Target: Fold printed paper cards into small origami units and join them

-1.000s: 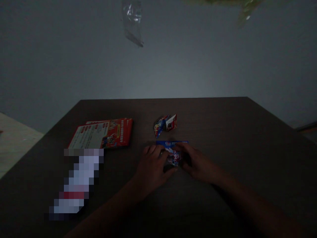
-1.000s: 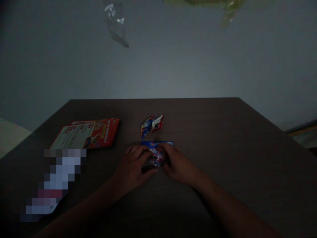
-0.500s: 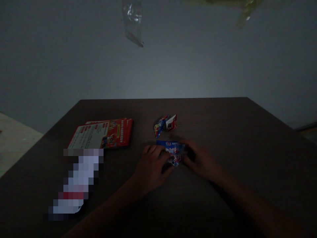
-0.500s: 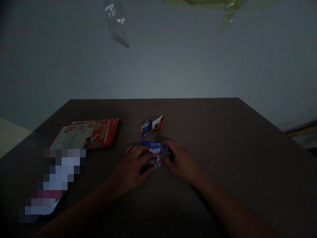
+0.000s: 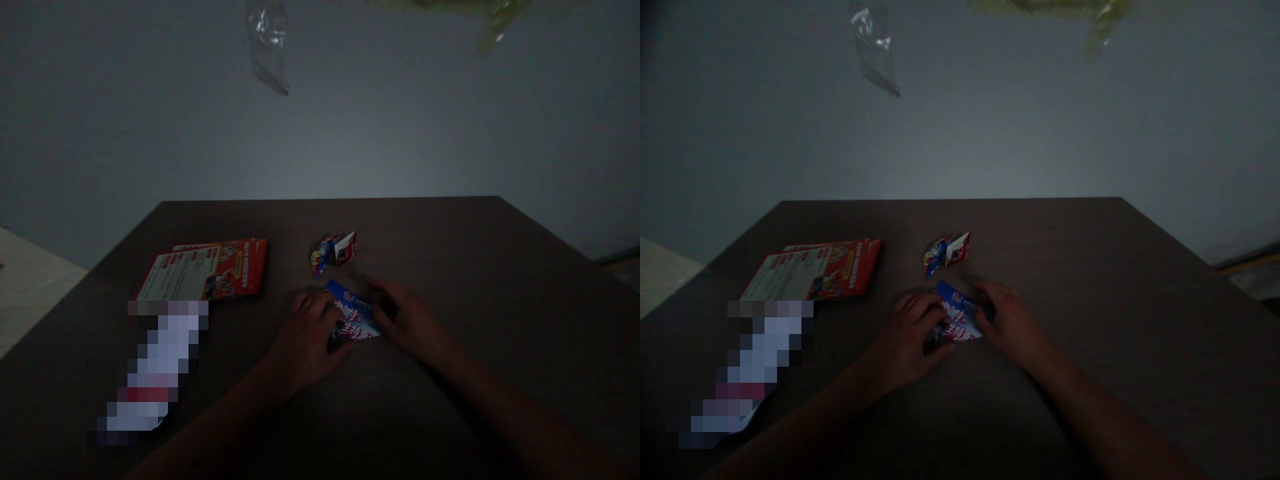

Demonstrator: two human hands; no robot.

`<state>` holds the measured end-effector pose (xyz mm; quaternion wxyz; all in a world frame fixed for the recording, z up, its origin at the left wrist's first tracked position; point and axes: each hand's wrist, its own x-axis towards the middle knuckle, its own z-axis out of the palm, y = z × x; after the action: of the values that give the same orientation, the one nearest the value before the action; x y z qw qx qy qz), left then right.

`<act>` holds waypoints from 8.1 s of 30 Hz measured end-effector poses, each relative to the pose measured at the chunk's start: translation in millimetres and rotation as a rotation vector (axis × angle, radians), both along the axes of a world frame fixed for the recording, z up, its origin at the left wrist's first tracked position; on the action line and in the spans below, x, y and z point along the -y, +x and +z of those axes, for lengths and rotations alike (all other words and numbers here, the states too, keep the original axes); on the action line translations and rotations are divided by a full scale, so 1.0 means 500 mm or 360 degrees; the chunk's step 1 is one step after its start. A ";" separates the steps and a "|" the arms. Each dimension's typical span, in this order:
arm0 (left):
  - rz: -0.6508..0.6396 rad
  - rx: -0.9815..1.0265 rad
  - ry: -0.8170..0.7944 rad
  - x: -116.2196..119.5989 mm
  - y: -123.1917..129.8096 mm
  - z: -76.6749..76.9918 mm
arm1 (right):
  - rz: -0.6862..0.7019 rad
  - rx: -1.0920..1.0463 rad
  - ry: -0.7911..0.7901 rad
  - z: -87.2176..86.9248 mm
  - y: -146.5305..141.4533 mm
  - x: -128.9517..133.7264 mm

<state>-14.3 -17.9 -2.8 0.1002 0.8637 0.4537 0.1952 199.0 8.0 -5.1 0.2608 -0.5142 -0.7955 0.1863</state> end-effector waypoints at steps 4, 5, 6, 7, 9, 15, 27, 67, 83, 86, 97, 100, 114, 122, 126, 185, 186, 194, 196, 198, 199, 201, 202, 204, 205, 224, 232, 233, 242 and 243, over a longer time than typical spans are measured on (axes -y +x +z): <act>0.0047 -0.0028 0.0009 0.000 0.000 -0.003 | 0.0055 -0.0091 -0.0096 0.005 0.000 0.003; 0.0052 -0.0028 0.0012 0.000 0.000 -0.003 | 0.0085 -0.0115 -0.0106 0.005 0.000 0.003; 0.0052 -0.0025 0.0018 0.000 0.000 -0.003 | 0.0110 -0.0136 -0.0115 0.005 -0.001 0.004; 0.0052 -0.0024 0.0024 0.000 0.000 -0.003 | 0.0134 -0.0150 -0.0130 0.005 -0.001 0.005; 0.0061 -0.0038 0.0034 0.000 0.000 -0.001 | 0.0164 -0.0175 -0.0166 0.005 -0.002 0.007; 0.0079 -0.0152 0.0022 0.001 0.005 0.005 | 0.0250 -0.0206 -0.0239 0.010 -0.012 0.011; 0.0103 -0.0182 -0.0011 -0.005 0.009 0.000 | 0.0233 -0.0228 -0.0179 0.003 -0.010 0.009; 0.0043 -0.0191 0.0055 -0.033 -0.024 -0.009 | 0.0113 -0.0168 -0.0009 -0.016 0.010 -0.015; 0.0005 -0.0110 -0.0077 -0.008 -0.015 0.007 | 0.0029 -0.0207 -0.0026 -0.014 0.010 -0.011; 0.0005 -0.0077 -0.0079 -0.009 -0.016 0.008 | 0.0036 -0.0212 0.0000 -0.016 0.008 -0.011; -0.0041 0.0062 -0.0109 -0.018 -0.022 0.005 | 0.0255 -0.0196 0.0050 -0.018 0.001 -0.006; -0.0052 0.0071 -0.0115 -0.019 -0.023 0.004 | 0.0287 -0.0197 0.0045 -0.018 0.000 -0.008; -0.0061 0.0066 -0.0160 -0.019 -0.026 0.006 | 0.0246 -0.0220 0.0066 -0.017 -0.005 -0.008; -0.0078 0.0081 -0.0155 -0.019 -0.028 0.007 | 0.0238 -0.0206 0.0078 -0.020 -0.004 -0.010; -0.0092 0.0081 -0.0149 -0.022 -0.030 0.006 | 0.0238 -0.0207 0.0062 -0.019 -0.004 -0.009; -0.0088 0.0053 -0.0181 -0.020 -0.030 0.009 | 0.0360 -0.0217 0.0097 -0.023 -0.006 -0.007; -0.0096 0.0051 -0.0182 -0.020 -0.030 0.010 | 0.0361 -0.0212 0.0101 -0.023 -0.007 -0.007; -0.0106 0.0064 -0.0191 -0.020 -0.031 0.011 | 0.0349 -0.0205 0.0121 -0.025 -0.009 -0.008; -0.0106 0.0057 -0.0201 -0.021 -0.032 0.012 | 0.0354 -0.0200 0.0123 -0.025 -0.009 -0.008; -0.0113 0.0059 -0.0215 -0.022 -0.034 0.011 | 0.0349 -0.0190 0.0111 -0.025 -0.008 -0.008; -0.0117 0.0061 -0.0218 -0.022 -0.034 0.011 | 0.0346 -0.0186 0.0101 -0.025 -0.008 -0.008; -0.0123 0.0063 -0.0218 -0.023 -0.035 0.008 | 0.0341 -0.0184 0.0087 -0.025 -0.008 -0.008; -0.0120 0.0065 -0.0210 -0.023 -0.035 0.007 | 0.0341 -0.0189 0.0086 -0.025 -0.008 -0.008; -0.0105 0.0074 -0.0191 -0.023 -0.033 0.005 | 0.0343 -0.0204 0.0096 -0.026 -0.008 -0.008; -0.0093 0.0081 -0.0180 -0.022 -0.032 0.004 | 0.0344 -0.0210 0.0105 -0.026 -0.008 -0.008; -0.0163 0.0142 -0.0161 -0.022 -0.031 0.005 | 0.0448 -0.0188 0.0097 -0.014 -0.008 -0.008; -0.0272 0.0112 -0.0195 -0.021 -0.033 0.004 | 0.0627 -0.0045 0.0138 -0.012 -0.009 -0.011; -0.0281 0.0102 -0.0184 -0.020 -0.032 0.005 | 0.0649 -0.0033 0.0145 -0.011 -0.009 -0.011; -0.0158 -0.0152 -0.0079 -0.012 -0.018 0.018 | 0.0642 0.0085 0.0147 -0.004 -0.009 -0.005; -0.0155 -0.0172 -0.0070 -0.012 -0.016 0.018 | 0.0644 0.0088 0.0148 -0.004 -0.010 -0.005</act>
<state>-22.5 -11.8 5.9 0.1039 0.8916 0.4201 0.1332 194.0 10.7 -7.2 0.2195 -0.3363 -0.8972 0.1836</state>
